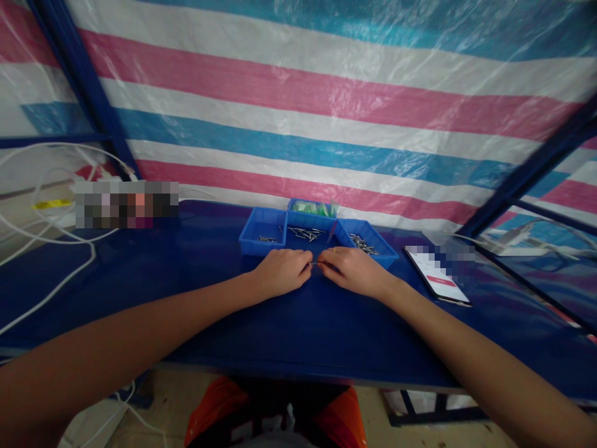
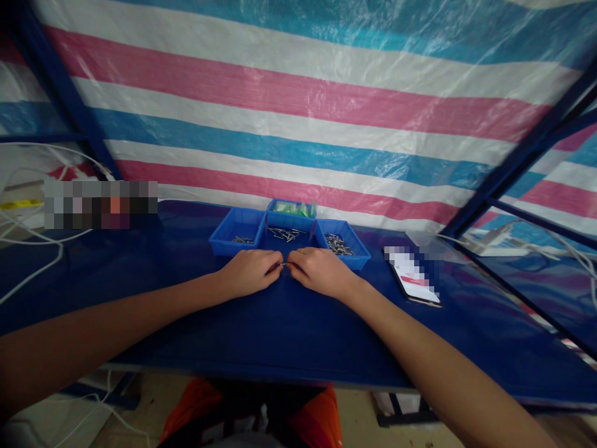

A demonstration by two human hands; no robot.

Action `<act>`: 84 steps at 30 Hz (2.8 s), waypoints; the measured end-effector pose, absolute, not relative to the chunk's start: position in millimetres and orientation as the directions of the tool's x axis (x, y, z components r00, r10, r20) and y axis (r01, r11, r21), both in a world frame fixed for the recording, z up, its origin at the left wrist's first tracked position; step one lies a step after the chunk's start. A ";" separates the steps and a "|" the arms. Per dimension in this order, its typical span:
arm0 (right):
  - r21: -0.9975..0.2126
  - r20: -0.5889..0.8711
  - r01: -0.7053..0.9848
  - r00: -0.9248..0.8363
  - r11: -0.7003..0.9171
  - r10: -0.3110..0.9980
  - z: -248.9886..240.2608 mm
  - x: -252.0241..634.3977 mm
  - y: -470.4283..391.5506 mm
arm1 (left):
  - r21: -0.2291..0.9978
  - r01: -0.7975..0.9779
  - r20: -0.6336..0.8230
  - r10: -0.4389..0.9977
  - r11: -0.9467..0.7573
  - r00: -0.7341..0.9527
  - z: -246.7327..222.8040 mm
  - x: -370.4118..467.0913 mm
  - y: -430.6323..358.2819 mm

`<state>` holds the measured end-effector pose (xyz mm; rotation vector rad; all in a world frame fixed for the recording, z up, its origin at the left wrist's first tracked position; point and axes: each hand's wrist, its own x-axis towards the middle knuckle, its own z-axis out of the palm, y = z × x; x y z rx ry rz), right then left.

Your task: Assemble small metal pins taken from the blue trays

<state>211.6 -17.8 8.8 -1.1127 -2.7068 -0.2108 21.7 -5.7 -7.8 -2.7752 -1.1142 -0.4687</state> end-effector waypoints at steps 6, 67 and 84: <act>0.020 0.191 0.721 -0.683 0.693 0.705 4.9 213.6 -14.1 | 0.016 0.699 0.373 0.652 -0.715 0.660 -6.8 21.4 -6.5; -0.238 0.228 0.673 -0.662 0.700 0.714 -1.5 208.2 -13.8 | 0.044 0.598 0.488 0.540 -0.800 0.686 -12.4 23.5 -8.8; -0.046 0.233 0.780 -0.599 0.624 0.766 -1.7 208.9 -15.0 | -0.041 0.702 0.452 0.613 -0.711 0.647 -12.8 22.5 -5.5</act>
